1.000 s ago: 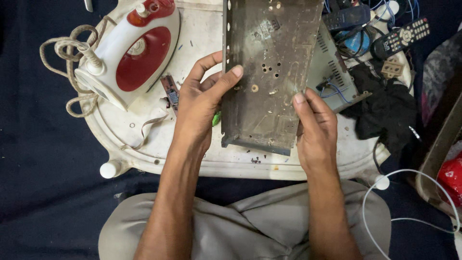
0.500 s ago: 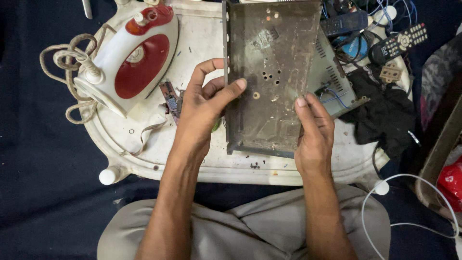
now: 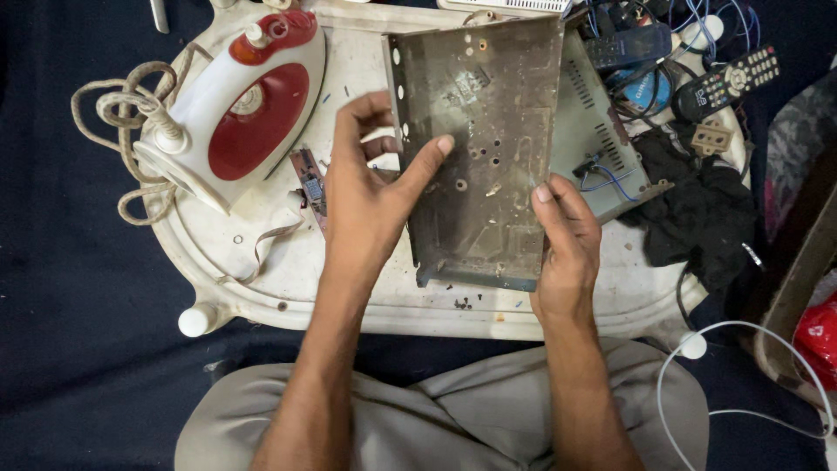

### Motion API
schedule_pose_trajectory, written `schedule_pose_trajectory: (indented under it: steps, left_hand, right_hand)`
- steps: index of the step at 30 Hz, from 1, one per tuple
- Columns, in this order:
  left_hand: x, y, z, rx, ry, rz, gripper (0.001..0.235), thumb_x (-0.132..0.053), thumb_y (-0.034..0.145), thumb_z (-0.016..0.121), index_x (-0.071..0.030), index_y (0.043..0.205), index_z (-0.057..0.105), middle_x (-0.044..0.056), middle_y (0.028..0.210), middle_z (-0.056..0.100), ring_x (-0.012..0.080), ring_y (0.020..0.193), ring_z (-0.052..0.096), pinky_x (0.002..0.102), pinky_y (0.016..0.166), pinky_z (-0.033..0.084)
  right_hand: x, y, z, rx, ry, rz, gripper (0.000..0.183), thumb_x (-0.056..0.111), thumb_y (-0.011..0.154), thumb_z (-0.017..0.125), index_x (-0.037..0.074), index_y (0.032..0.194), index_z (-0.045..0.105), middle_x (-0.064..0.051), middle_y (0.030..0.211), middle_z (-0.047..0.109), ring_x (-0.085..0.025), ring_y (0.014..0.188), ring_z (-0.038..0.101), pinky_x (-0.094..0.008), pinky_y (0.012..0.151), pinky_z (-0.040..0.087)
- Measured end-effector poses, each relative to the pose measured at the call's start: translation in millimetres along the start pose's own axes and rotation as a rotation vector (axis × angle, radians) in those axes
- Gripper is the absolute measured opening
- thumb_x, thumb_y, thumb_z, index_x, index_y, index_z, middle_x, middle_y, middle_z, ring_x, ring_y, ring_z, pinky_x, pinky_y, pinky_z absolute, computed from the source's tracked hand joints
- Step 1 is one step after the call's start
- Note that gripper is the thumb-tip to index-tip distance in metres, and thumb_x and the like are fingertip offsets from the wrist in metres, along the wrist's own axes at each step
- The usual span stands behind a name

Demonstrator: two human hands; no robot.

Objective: The person uses a screwdriver to remove screws from a circuit board, then wipes the metal casing with a cloth. They handle the board and casing while seated on the floor.

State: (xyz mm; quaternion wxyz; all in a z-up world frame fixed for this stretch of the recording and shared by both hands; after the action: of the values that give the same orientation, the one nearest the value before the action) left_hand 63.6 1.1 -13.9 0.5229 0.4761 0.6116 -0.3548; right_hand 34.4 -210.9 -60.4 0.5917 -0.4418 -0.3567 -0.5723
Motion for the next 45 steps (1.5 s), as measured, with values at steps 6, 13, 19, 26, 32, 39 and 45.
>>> schedule_pose_trajectory:
  steps: [6, 13, 19, 26, 32, 39, 45]
  left_hand:
    - [-23.1, -8.3, -10.4, -0.088, 0.219, 0.162, 0.054, -0.026, 0.083, 0.093, -0.025, 0.130, 0.067, 0.011, 0.139, 0.042, 0.0207, 0.124, 0.049, 0.030, 0.078, 0.052]
    - [-29.2, -17.4, -9.0, -0.156, 0.292, 0.344, 0.029, -0.026, 0.097, 0.088, -0.021, 0.121, 0.074, 0.011, 0.144, 0.042, 0.0283, 0.141, 0.034, 0.041, 0.122, 0.035]
    - [-28.5, -17.4, -11.7, -0.175, 0.282, 0.336, 0.025, -0.027, 0.097, 0.089, -0.017, 0.115, 0.074, 0.003, 0.135, 0.057, 0.0276, 0.140, 0.032, 0.040, 0.120, 0.033]
    - [-30.9, -15.8, -13.0, -0.170, 0.271, 0.353, 0.025, -0.027, 0.097, 0.090, -0.017, 0.113, 0.074, 0.001, 0.133, 0.058, 0.0262, 0.140, 0.031, 0.039, 0.120, 0.033]
    - [-35.9, -12.8, -14.8, -0.164, 0.218, 0.336, 0.026, -0.026, 0.092, 0.088, -0.017, 0.111, 0.072, 0.002, 0.133, 0.053, 0.0280, 0.140, 0.030, 0.040, 0.118, 0.033]
    - [-23.9, -7.1, -18.5, -0.107, -0.119, 0.314, 0.015, -0.019, 0.108, 0.076, -0.011, 0.119, 0.071, -0.001, 0.125, 0.064, 0.0158, 0.130, 0.042, 0.030, 0.109, 0.039]
    - [-0.5, 0.8, -15.4, -0.071, -0.475, 0.147, 0.021, -0.021, 0.114, 0.065, -0.008, 0.130, 0.066, -0.002, 0.118, 0.067, 0.0050, 0.101, 0.057, 0.022, 0.092, 0.046]
  right_hand:
    - [-2.2, -1.8, 5.1, 0.002, 0.009, 0.028, 0.029, 0.013, 0.105, 0.057, -0.004, 0.127, 0.064, -0.006, 0.112, 0.070, -0.011, 0.101, 0.063, -0.026, 0.091, 0.049]
    - [-6.8, -6.0, 3.9, 0.034, -0.180, -0.036, 0.026, 0.014, 0.105, 0.060, -0.005, 0.121, 0.066, -0.001, 0.104, 0.064, -0.008, 0.096, 0.055, -0.022, 0.088, 0.042]
    - [-7.7, -9.9, 6.5, 0.085, -0.285, -0.110, 0.026, 0.016, 0.105, 0.061, -0.005, 0.120, 0.067, 0.001, 0.099, 0.061, -0.007, 0.092, 0.051, -0.022, 0.085, 0.039]
    - [-6.2, -9.9, 8.3, 0.080, -0.267, -0.129, 0.025, 0.014, 0.104, 0.061, -0.005, 0.120, 0.066, -0.001, 0.102, 0.064, -0.008, 0.095, 0.053, -0.023, 0.089, 0.040]
    - [-6.9, -10.4, 6.5, 0.096, -0.277, -0.156, 0.025, 0.013, 0.104, 0.060, -0.006, 0.120, 0.066, -0.001, 0.101, 0.063, -0.009, 0.095, 0.052, -0.024, 0.089, 0.040]
    - [-10.9, -8.1, -1.3, 0.020, -0.166, -0.125, 0.026, 0.011, 0.104, 0.060, -0.006, 0.123, 0.064, -0.001, 0.103, 0.062, -0.008, 0.097, 0.052, -0.024, 0.090, 0.039]
    - [-9.9, -3.0, -6.8, 0.005, -0.071, -0.133, 0.023, 0.011, 0.106, 0.057, -0.004, 0.122, 0.065, -0.004, 0.110, 0.066, -0.010, 0.103, 0.057, -0.025, 0.097, 0.043]
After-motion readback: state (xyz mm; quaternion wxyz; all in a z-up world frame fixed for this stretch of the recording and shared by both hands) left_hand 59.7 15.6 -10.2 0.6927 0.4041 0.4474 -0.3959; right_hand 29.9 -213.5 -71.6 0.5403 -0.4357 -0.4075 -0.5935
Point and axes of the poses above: each hand's wrist, its own y-axis towards the middle knuckle, its own z-axis out of the palm, x = y × z, the point moved 4 cm from there along y, towards the middle knuckle
